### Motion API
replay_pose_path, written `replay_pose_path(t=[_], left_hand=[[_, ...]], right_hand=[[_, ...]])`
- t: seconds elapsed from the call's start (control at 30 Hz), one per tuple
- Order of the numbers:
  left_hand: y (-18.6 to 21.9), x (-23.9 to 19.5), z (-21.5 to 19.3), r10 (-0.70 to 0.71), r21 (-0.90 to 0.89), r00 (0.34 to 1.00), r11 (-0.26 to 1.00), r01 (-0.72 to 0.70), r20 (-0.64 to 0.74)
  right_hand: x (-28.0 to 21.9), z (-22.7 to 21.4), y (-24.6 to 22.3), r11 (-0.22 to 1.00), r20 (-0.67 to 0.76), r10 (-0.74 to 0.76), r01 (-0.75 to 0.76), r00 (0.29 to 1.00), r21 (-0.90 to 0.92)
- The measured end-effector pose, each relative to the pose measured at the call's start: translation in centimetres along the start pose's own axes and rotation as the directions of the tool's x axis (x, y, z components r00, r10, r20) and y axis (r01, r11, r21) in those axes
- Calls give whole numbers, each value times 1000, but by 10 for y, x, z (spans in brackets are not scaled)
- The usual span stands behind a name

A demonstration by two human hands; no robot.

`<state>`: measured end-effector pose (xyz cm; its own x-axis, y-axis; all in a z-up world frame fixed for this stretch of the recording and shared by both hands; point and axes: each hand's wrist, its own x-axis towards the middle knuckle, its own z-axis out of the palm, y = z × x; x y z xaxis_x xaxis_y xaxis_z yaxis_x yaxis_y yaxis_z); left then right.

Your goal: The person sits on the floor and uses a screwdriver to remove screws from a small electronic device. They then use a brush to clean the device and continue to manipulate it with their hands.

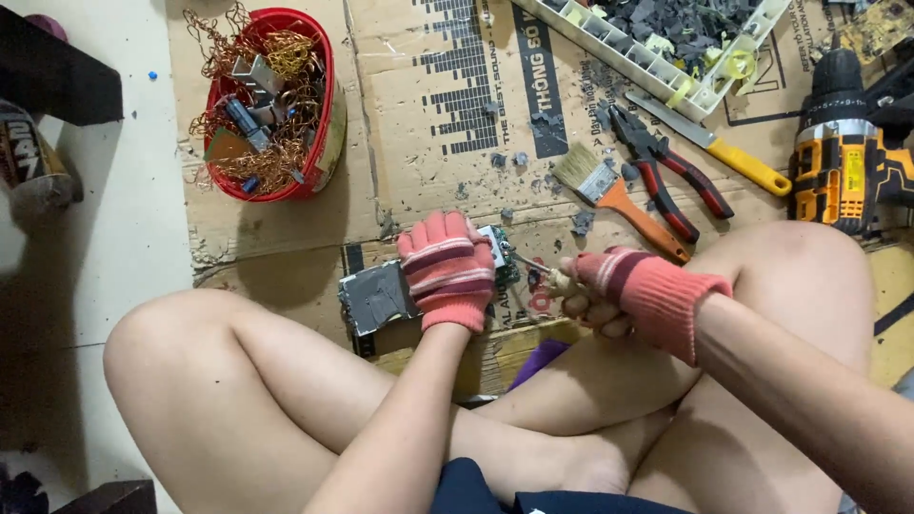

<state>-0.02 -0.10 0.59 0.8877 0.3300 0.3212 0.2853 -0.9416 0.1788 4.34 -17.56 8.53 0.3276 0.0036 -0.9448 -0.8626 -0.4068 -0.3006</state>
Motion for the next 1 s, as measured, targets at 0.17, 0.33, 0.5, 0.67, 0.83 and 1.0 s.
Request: replay_pose_path(t=[0.17,0.33,0.5,0.67,0.83,1.0], left_hand=[[1,-1,-1,-8,11,1000,1000,8,18],[-2,0,4,-9,21,1000,1000,9,6],[-3,-2,15,-10,8,999,1000,11,-49],[-5,-1,14,-73,-39,997,997,71,-28],[-2,1,17,-63,-74,995,996,57,-77],[-1,1,24,-127,-101,986,988,116,-108]], right_hand=[[-29,13,-24,995,6,104,-104,995,9],[-6,4,-39,983,44,170,-166,984,-84],[7,-15,-66,945,53,308,-299,950,-131],[28,17,-104,860,57,443,-406,895,-310],[39,12,-104,782,46,581,-542,813,-307],[32,14,-95,821,76,483,-421,873,-385]])
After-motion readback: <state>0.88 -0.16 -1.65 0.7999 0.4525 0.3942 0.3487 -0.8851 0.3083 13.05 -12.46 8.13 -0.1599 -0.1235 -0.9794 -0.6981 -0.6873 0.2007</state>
